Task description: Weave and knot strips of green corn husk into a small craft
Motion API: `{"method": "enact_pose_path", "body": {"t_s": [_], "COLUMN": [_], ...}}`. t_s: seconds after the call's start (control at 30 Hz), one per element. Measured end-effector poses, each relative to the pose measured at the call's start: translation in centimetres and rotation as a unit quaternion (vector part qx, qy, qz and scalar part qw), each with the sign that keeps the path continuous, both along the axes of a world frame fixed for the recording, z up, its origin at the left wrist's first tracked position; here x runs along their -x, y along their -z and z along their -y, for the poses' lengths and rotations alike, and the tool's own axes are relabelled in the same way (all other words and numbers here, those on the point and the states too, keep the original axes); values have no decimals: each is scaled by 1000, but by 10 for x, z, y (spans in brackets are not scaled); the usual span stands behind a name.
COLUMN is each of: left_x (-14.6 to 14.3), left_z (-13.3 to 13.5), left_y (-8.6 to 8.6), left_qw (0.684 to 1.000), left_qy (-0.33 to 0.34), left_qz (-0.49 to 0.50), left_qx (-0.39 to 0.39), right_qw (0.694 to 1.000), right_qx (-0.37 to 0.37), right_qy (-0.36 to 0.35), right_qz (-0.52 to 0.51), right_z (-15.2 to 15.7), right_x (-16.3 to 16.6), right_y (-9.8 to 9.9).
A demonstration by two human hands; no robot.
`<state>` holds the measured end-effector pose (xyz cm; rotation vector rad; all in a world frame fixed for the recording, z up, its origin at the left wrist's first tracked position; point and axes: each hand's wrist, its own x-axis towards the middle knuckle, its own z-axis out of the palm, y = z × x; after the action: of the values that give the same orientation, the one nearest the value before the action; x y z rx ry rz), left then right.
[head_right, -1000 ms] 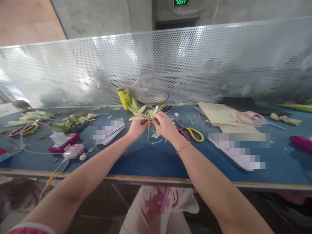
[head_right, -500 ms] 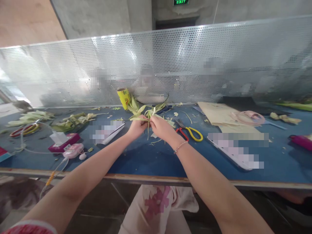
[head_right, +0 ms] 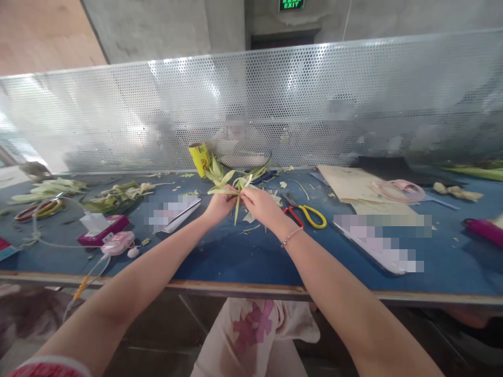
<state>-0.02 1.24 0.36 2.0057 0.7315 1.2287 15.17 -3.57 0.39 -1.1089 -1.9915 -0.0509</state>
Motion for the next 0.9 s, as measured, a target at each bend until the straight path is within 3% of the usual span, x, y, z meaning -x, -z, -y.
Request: {"method": "enact_pose_path", "body": {"t_s": [0.33,0.57,0.77,0.9], "left_x": [1,2,3,2], "left_z": [-4,-6,-2,-2], "left_y": [3,-2,-6,-3], "left_qw": [998,998,999,999], "left_qy": [30,5,15,19], "left_qz": [34,49,32,29], "left_qx": [31,33,35,34], "right_qw": [999,985,994,996], "right_qx": [-13,-152,-104,-76], "right_qy": [7,51,3,14], "right_qz": [-47,-65,-41,-52], "right_z": [-2,-1,-10,-10], "right_x": [2,-4,-6,-6], "right_y": [0,-3,3,5]}}
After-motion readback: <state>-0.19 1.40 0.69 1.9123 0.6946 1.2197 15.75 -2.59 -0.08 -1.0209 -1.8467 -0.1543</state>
